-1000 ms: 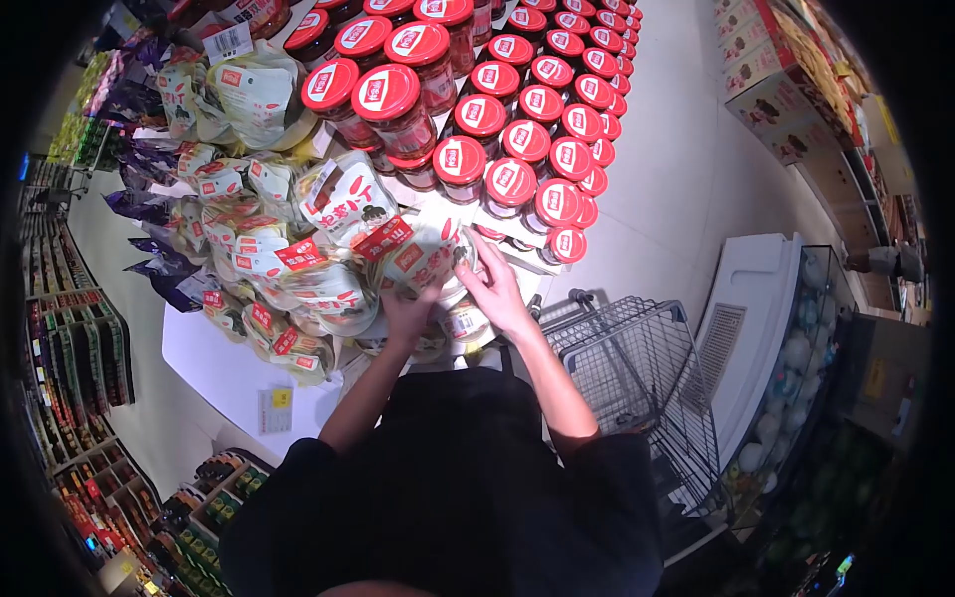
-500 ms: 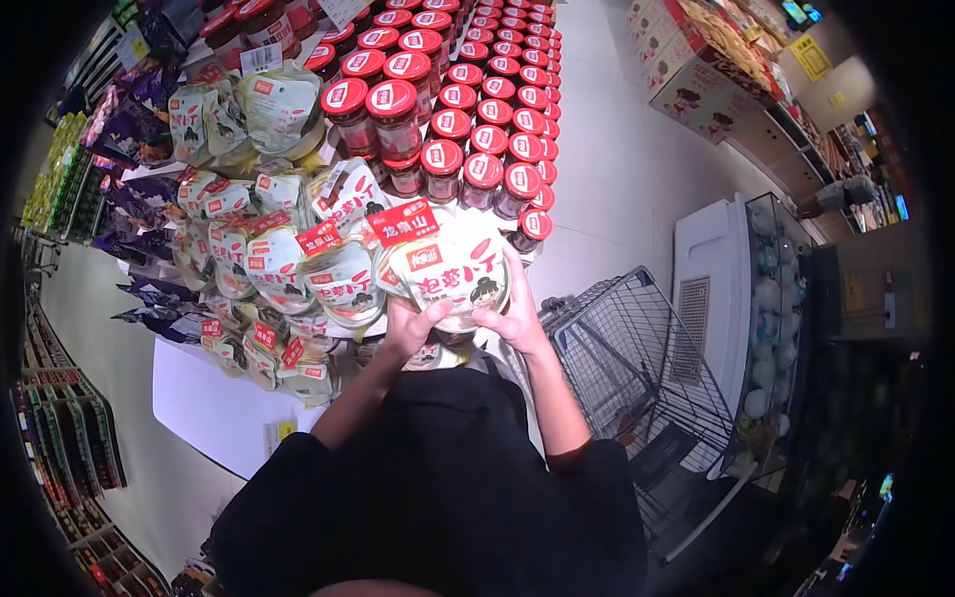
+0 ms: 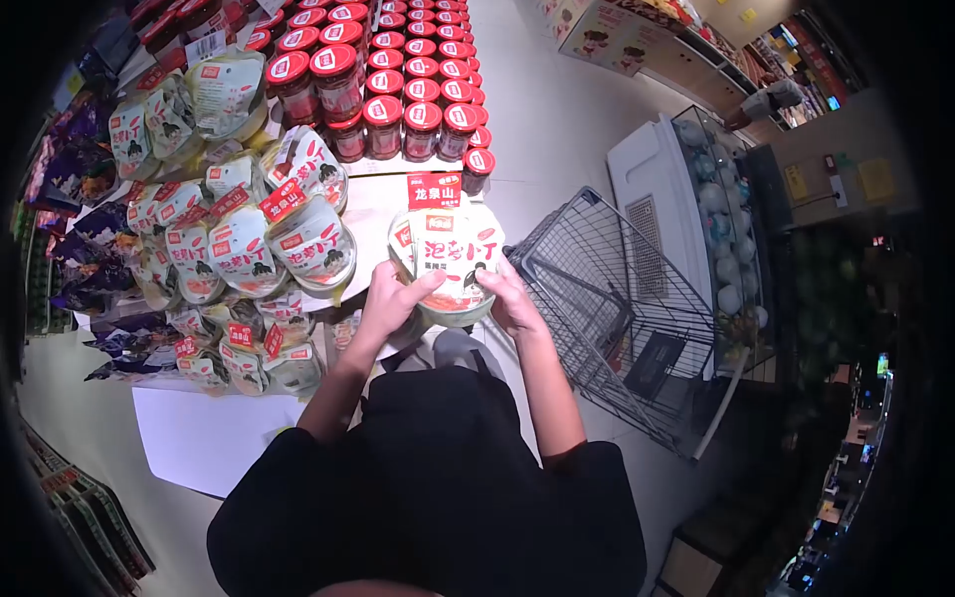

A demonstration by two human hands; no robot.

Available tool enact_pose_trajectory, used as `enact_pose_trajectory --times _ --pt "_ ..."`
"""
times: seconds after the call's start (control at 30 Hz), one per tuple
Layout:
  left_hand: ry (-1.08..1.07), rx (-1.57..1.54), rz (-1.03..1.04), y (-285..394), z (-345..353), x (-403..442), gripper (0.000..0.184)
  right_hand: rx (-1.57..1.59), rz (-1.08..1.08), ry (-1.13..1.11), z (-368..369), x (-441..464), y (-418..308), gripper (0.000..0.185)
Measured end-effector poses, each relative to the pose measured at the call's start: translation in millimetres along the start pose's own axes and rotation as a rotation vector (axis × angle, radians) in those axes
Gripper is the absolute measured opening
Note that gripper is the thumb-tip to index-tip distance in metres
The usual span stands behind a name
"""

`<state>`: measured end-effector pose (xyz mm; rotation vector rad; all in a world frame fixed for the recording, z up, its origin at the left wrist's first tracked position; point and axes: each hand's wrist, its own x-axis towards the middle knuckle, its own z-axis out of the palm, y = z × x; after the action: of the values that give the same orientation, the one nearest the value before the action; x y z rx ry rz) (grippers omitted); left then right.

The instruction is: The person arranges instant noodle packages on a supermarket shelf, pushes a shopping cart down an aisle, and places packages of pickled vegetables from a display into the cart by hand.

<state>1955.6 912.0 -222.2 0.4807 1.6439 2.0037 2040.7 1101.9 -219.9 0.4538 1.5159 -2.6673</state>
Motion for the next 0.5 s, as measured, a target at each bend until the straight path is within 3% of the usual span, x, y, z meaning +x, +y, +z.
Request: enact_pose_trajectory --times 0.3,0.5 --pt "-0.004 0.172 -0.016 16.6 18.0 -15.8 0.040 0.202 0.036 -0.137 -26.3 -1.0 17.4 0.070" --pt "-0.102 0.205 -0.024 12.6 94.2 -1.1 0.036 0.228 -0.117 -0.080 -81.3 -41.6 -9.7 0.066"
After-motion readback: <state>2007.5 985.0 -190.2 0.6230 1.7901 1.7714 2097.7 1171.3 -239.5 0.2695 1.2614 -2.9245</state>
